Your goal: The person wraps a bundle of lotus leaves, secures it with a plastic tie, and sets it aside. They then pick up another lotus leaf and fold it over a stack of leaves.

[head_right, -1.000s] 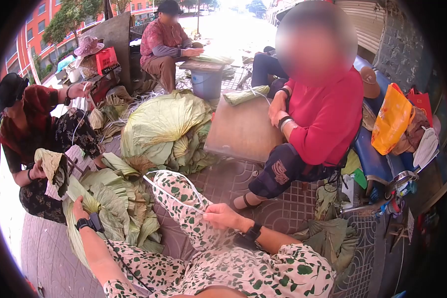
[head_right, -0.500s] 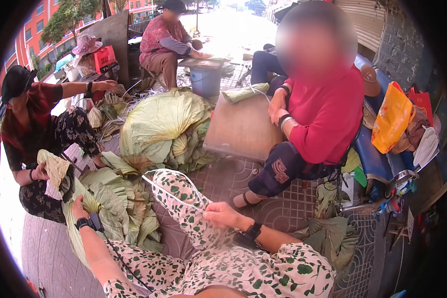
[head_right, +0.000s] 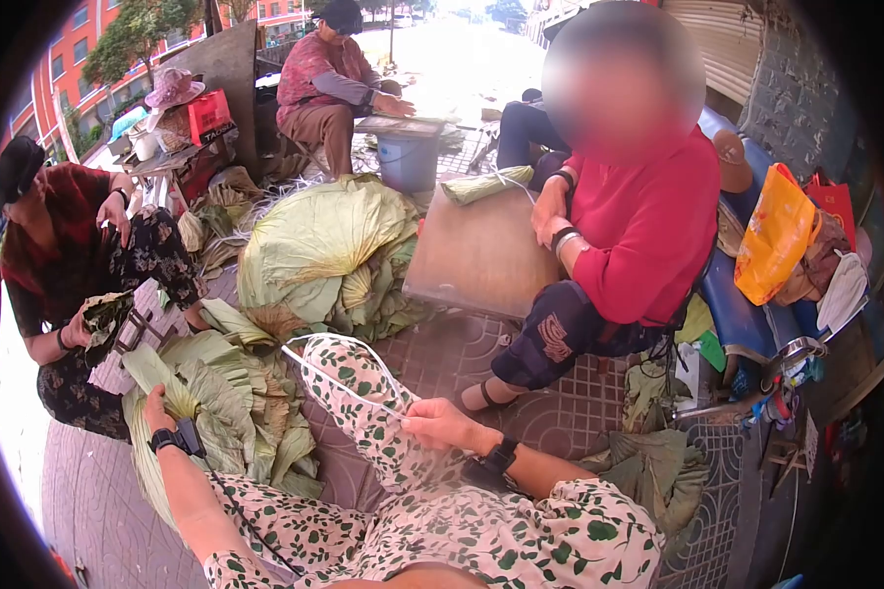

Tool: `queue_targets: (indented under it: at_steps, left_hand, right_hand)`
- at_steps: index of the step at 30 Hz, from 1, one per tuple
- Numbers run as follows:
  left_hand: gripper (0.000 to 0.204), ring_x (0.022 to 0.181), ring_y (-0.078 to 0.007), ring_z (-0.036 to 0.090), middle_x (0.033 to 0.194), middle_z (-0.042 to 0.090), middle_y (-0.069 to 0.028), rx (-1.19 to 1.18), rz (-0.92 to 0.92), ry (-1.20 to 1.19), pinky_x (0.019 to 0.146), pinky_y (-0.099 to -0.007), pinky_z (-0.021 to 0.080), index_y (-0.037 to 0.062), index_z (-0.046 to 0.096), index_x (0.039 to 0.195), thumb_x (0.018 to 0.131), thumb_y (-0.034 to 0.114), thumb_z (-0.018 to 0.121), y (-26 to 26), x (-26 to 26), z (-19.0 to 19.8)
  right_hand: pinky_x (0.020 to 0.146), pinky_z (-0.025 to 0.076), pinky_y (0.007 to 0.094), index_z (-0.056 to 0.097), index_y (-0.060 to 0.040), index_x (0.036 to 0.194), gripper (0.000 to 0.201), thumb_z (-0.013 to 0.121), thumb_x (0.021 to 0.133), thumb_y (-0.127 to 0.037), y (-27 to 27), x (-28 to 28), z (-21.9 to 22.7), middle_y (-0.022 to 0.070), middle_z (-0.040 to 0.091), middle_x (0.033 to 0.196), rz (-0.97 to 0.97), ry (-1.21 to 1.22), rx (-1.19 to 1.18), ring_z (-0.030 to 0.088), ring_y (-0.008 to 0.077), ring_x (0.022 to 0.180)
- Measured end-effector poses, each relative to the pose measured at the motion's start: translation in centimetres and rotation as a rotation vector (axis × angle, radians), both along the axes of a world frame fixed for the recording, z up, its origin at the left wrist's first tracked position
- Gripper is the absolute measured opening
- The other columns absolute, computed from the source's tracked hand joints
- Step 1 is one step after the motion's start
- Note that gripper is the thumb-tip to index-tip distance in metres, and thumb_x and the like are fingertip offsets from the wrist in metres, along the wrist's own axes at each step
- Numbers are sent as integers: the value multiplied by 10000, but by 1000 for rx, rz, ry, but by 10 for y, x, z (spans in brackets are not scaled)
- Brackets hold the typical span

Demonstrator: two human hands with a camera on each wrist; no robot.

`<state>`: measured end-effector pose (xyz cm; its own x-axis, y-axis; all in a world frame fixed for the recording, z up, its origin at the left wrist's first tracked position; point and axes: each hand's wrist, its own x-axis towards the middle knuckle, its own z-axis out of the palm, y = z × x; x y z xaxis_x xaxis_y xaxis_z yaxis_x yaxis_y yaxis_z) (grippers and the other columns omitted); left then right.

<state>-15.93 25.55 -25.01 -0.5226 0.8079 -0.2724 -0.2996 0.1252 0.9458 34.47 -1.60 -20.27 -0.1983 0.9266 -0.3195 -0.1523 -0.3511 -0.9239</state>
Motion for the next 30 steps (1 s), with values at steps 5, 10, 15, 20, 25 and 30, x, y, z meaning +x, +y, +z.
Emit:
queue_targets:
  at_steps: [5, 10, 15, 20, 25, 30]
  left_hand:
    - [333, 820, -236, 577, 952, 608, -127, -26, -2, -7, 747, -343, 453, -67, 585, 968, 699, 111, 668, 7, -8, -8]
    - [346, 823, -228, 569, 960, 603, -123, -24, 13, 28, 764, -329, 446, -70, 573, 974, 684, 95, 662, 7, -6, -6]
    - [362, 841, -214, 550, 959, 600, -118, 74, 29, 30, 782, -306, 429, -68, 577, 991, 678, 92, 663, 11, -16, -21]
    - [350, 840, -206, 547, 974, 602, -113, 41, -10, 20, 786, -296, 422, -69, 594, 981, 688, 105, 670, 10, -16, -17]
    - [371, 848, -203, 543, 973, 603, -105, 35, -24, -7, 786, -301, 424, -65, 593, 991, 683, 120, 681, 6, -8, -10]
    - [349, 983, -240, 514, 1094, 568, -92, 176, 26, 108, 873, -306, 386, 17, 560, 1092, 750, 72, 600, 16, -19, -33]
  right_hand:
    - [338, 276, 150, 561, -43, 794, 166, 545, 885, -181, 0, -1, 2, -20, 531, 554, 2, 8, 7, 384, 6, 373]
    - [337, 276, 150, 561, -42, 797, 167, 544, 885, -183, 0, 0, -1, -18, 532, 552, -5, 22, -1, 382, 6, 370]
    - [337, 274, 150, 561, -40, 801, 167, 542, 887, -182, 0, -1, 0, -18, 532, 552, -9, 20, 10, 380, 6, 370]
    - [337, 273, 149, 561, -37, 809, 167, 539, 889, -182, 0, 1, -1, -19, 529, 552, -3, 34, 13, 375, 4, 370]
    - [357, 260, 178, 551, -72, 819, 135, 561, 856, -202, 0, 3, -2, -52, 476, 600, 27, 15, -13, 386, 25, 441]
    - [338, 275, 149, 560, -31, 827, 170, 534, 893, -186, 0, 2, -3, -21, 528, 555, 0, 32, 1, 375, 2, 373]
